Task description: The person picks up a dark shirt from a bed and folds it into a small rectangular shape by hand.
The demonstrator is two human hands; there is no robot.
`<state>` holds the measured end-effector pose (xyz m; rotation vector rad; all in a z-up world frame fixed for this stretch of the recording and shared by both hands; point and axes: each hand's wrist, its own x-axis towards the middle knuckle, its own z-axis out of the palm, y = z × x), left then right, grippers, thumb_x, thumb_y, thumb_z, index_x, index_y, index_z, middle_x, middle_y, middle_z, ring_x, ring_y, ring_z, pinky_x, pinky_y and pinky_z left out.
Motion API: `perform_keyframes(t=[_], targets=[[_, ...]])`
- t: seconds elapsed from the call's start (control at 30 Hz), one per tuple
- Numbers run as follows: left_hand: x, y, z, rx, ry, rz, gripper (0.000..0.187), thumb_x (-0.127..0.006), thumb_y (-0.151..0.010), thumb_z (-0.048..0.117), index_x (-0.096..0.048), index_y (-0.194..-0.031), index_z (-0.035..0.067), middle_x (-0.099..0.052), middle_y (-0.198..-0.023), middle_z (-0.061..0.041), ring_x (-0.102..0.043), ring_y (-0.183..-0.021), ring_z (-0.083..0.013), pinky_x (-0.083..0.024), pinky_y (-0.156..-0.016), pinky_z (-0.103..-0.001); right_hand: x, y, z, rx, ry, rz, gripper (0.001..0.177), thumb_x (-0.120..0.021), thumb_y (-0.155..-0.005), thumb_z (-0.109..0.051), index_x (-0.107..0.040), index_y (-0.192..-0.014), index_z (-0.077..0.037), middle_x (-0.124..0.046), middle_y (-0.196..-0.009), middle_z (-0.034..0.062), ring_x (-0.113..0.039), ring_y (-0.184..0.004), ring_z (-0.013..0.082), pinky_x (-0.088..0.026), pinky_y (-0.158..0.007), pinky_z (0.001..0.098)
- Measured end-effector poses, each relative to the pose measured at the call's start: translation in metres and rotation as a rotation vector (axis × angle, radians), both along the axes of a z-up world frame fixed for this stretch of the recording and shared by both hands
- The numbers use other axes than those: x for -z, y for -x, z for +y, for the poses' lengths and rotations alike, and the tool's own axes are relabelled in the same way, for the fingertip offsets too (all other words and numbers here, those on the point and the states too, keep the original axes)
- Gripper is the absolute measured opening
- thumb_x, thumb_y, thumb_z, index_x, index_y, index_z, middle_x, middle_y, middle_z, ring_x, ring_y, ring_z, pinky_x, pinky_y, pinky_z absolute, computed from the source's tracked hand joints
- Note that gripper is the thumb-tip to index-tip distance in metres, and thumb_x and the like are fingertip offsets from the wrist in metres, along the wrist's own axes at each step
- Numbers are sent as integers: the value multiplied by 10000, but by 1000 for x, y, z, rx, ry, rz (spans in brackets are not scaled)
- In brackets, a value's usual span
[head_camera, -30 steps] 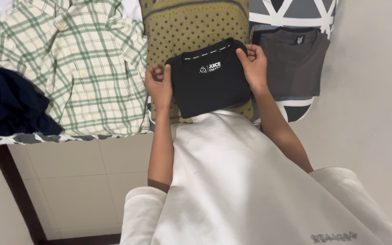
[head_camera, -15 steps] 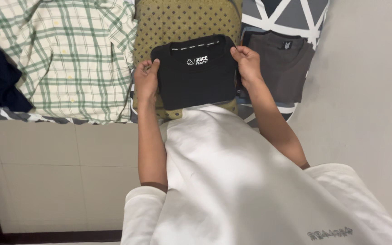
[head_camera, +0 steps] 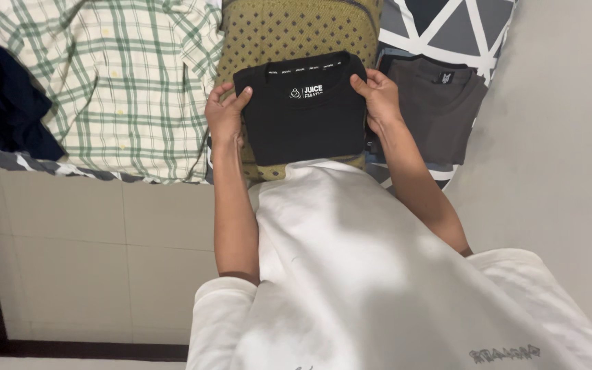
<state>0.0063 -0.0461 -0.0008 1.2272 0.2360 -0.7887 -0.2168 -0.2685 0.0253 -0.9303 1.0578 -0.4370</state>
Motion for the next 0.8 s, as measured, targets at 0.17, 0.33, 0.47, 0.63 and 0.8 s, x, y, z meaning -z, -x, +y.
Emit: perform_keyframes(t=[0.17,0.33,0.47,0.63,0.8], targets=[[11,-5,-6,78,-128,-41,541,-814,-825,-11,-532,-1285,-51,-740,-1087,-218,-729,-984,-234,-606,-881,-328,-3,-2,12,12,96,102,449,-761,-911,-89,-556,-1283,55,-735,-1116,167,-728,-1014,199,-604,-892,299],[1,-7,-4,138,-237,-145,445,-761,-931,154,-634,-1300,-61,-729,-1200,-152,-717,-1098,-162,-565,-969,-272,-13,10,20,39,53,53,453,-716,-951,-121,-537,-1335,37,-725,-1128,163,-712,-1054,184,-584,-933,282],[-8,5,-6,339,-530,-348,454,-835,-883,192,-670,-1190,-99,-746,-1094,-242,-693,-949,-201,-560,-846,-307,-18,18,31,-58,97,150,295,-716,-934,-71,-650,-1201,37,-752,-1060,127,-738,-979,165,-608,-893,263],[9,-2,-7,327,-231,-289,391,-739,-920,160,-687,-1211,-97,-770,-1100,-215,-728,-947,-178,-578,-834,-297,-5,19,33,-12,248,124,154,-771,-929,-16,-690,-1056,20,-724,-956,85,-683,-854,110,-599,-800,249],[20,-6,-6,271,-99,-103,323,-675,-952,154,-668,-1206,-46,-763,-1111,-154,-733,-1010,-178,-574,-900,-291,-4,17,32,5,275,82,194,-803,-916,-20,-666,-1046,22,-710,-945,87,-677,-842,109,-601,-805,253]])
